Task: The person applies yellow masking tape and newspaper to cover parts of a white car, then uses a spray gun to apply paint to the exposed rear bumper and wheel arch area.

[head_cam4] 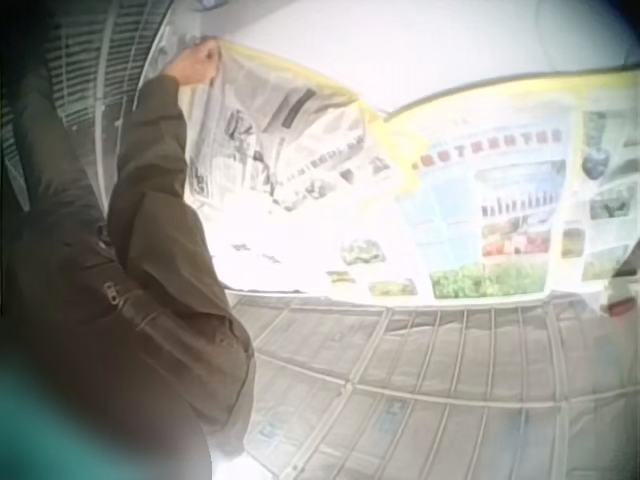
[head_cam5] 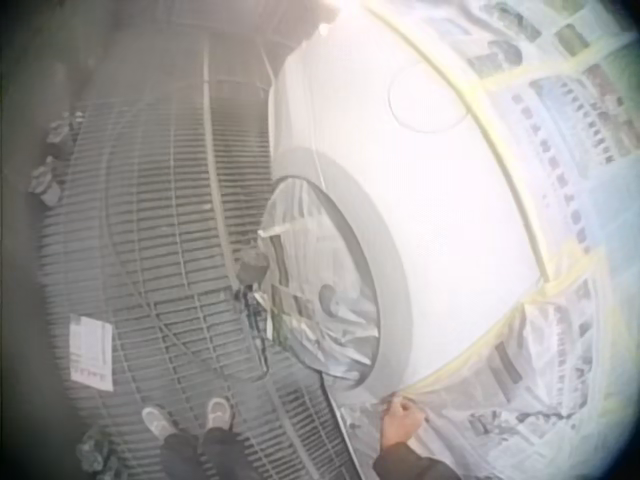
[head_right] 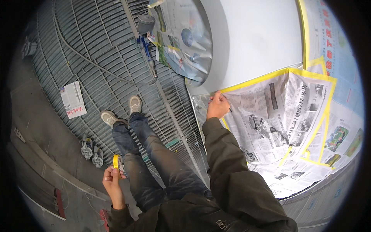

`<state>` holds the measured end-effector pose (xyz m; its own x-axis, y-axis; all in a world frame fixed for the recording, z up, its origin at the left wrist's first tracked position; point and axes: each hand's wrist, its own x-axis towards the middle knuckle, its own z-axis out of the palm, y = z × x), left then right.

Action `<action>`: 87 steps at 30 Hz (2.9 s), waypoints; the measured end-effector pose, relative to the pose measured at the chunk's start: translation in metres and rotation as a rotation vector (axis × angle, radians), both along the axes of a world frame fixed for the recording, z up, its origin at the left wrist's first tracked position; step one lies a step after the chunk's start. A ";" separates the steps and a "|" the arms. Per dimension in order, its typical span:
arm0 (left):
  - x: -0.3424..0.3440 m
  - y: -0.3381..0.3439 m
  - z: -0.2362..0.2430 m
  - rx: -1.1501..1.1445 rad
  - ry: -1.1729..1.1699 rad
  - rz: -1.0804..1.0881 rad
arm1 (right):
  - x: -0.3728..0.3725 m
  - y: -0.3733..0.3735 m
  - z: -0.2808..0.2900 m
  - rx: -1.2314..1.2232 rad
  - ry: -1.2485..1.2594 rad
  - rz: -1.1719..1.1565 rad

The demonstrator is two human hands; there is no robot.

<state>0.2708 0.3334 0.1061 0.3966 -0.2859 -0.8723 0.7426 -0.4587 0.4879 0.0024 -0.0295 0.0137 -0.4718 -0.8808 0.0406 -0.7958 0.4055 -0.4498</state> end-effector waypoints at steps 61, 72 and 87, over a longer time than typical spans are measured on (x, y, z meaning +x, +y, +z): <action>0.229 0.096 0.015 0.345 -1.077 -0.060 | 0.047 0.167 0.028 0.920 -0.089 0.816; 0.016 0.155 -0.137 0.002 -0.511 -0.795 | 0.115 0.067 -0.137 0.822 -0.282 0.853; 0.078 0.020 -0.226 0.319 -0.528 -0.844 | 0.176 -0.143 -0.531 0.672 -0.609 0.381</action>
